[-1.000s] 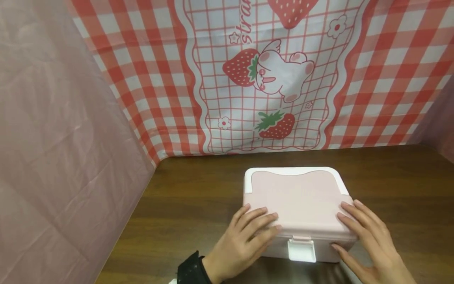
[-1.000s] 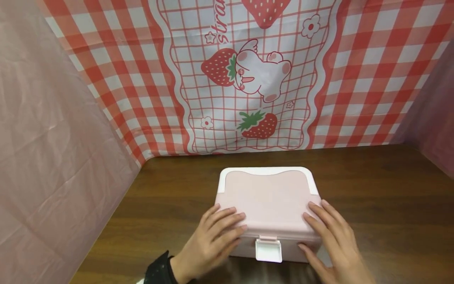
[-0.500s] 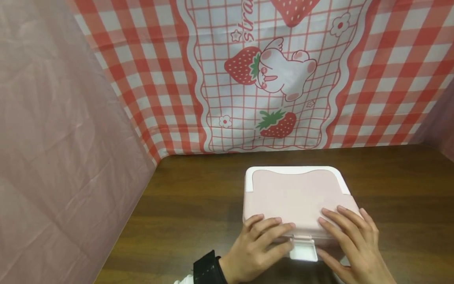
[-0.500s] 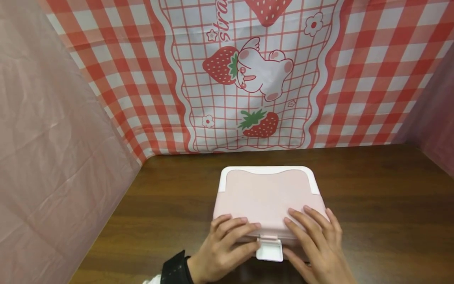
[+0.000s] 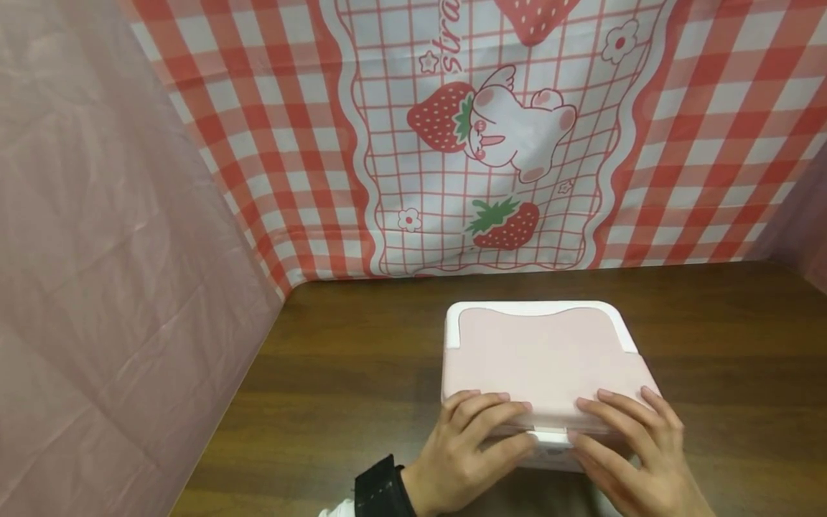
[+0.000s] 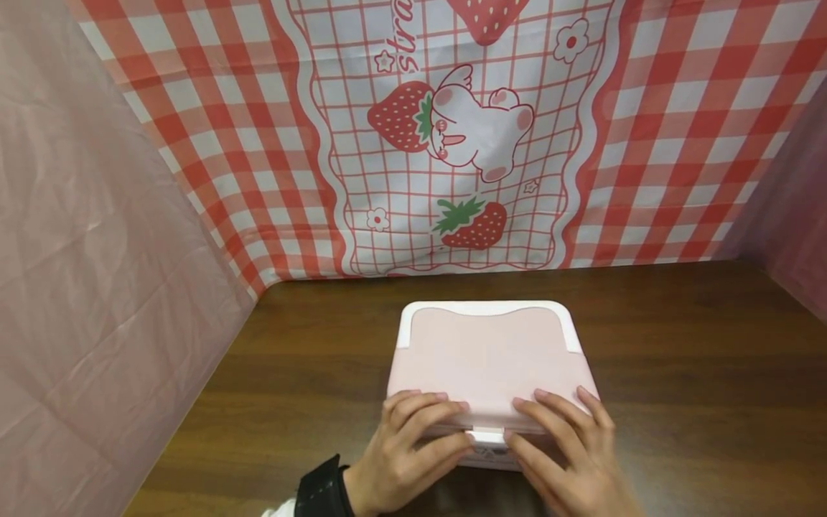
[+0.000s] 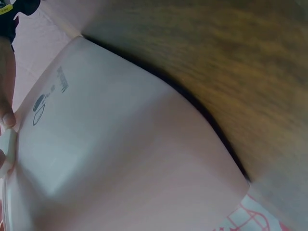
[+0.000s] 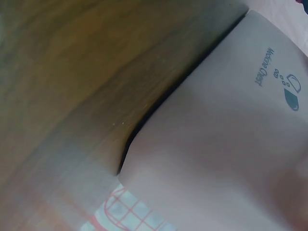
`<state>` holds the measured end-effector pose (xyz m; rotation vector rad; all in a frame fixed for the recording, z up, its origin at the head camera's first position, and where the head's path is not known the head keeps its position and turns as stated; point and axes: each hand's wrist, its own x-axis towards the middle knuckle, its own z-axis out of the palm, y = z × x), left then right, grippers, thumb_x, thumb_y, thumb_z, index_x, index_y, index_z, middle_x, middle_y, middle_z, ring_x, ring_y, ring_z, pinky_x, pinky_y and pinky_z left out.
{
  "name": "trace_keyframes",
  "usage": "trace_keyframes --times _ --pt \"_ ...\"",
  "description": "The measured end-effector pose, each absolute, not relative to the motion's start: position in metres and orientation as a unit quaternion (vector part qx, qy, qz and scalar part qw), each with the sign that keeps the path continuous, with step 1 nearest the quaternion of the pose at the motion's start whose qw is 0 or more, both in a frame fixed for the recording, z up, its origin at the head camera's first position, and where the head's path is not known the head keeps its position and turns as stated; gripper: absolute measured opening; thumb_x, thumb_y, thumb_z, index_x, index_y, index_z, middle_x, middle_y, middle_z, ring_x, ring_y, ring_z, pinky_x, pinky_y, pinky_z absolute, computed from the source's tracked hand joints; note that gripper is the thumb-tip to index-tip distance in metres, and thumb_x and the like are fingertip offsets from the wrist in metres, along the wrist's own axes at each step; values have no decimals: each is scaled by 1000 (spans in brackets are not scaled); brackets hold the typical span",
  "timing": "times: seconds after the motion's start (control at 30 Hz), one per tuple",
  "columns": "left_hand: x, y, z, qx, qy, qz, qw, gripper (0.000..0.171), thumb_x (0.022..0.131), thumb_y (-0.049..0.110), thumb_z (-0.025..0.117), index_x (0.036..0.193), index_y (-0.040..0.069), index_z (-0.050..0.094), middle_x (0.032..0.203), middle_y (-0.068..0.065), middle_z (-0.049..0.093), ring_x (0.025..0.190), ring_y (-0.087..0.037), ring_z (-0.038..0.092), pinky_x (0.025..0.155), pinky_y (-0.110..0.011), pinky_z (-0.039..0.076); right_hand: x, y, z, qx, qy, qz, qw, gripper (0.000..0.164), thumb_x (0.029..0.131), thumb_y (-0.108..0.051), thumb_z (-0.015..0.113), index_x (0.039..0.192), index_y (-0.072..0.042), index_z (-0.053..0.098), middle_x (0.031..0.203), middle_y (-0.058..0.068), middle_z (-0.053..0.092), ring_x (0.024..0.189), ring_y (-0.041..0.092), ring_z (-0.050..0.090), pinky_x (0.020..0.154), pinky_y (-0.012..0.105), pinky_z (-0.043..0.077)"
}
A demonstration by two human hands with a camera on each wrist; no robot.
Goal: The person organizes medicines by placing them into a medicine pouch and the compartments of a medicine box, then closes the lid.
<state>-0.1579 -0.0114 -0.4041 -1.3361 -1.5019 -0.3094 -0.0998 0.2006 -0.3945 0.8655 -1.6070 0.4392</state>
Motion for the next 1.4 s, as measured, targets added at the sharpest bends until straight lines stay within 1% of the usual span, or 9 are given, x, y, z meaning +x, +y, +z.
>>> trace_keyframes --times 0.1,0.23,0.53,0.7,0.87,0.97,1.17,1.4 --pt "-158 -12 -405 -556 -631 -120 528 21 80 32 64 98 22 67 114 -5 61 107 -22 52 92 -33 38 -99 201 -395 376 -696 183 584 23 93 -28 53 88 -11 67 103 17 62 110 30 50 108 47 21" --pt "-159 -11 -406 -550 -630 -110 537 20 80 29 63 99 22 66 114 -4 61 106 -22 53 91 -33 39 -100 200 -395 376 -696 176 586 23 93 -28 52 87 -11 66 101 17 62 107 31 49 108 48 22" --pt "-163 -11 -405 -567 -601 -87 557 25 79 28 64 101 16 66 110 -2 64 103 -25 54 87 -36 40 -104 199 -391 391 -662 166 618 19 90 -24 55 90 -10 67 100 18 63 100 33 52 106 49 26" --pt "-162 -12 -402 -576 -588 -92 560 32 78 34 67 102 13 67 105 -1 65 101 -27 57 85 -38 42 -106 198 -387 399 -644 168 630 23 86 -26 56 91 -6 68 99 17 65 98 33 54 105 47 29" --pt "-160 -10 -401 -563 -612 -105 545 43 75 41 68 105 10 65 109 -4 62 103 -24 55 87 -37 40 -104 197 -385 383 -662 174 621 30 85 -29 56 94 -3 68 94 16 64 95 31 53 105 44 29" --pt "-160 -10 -401 -556 -621 -104 542 42 76 41 68 105 11 65 110 -4 62 103 -23 54 88 -35 40 -102 198 -385 376 -677 170 609 31 86 -30 55 96 -4 68 93 16 64 95 31 52 106 44 28" --pt "-161 -11 -402 -554 -622 -115 541 35 78 38 67 103 14 67 110 -3 63 104 -22 55 89 -34 40 -103 197 -384 382 -669 164 617 29 87 -28 56 98 -4 69 94 15 64 97 30 54 106 44 29" --pt "-162 -10 -400 -555 -609 -115 554 34 76 38 69 100 14 68 107 -3 64 101 -22 56 86 -34 41 -103 197 -386 377 -671 160 618 28 87 -28 56 98 -6 69 93 15 64 96 30 53 106 44 29"
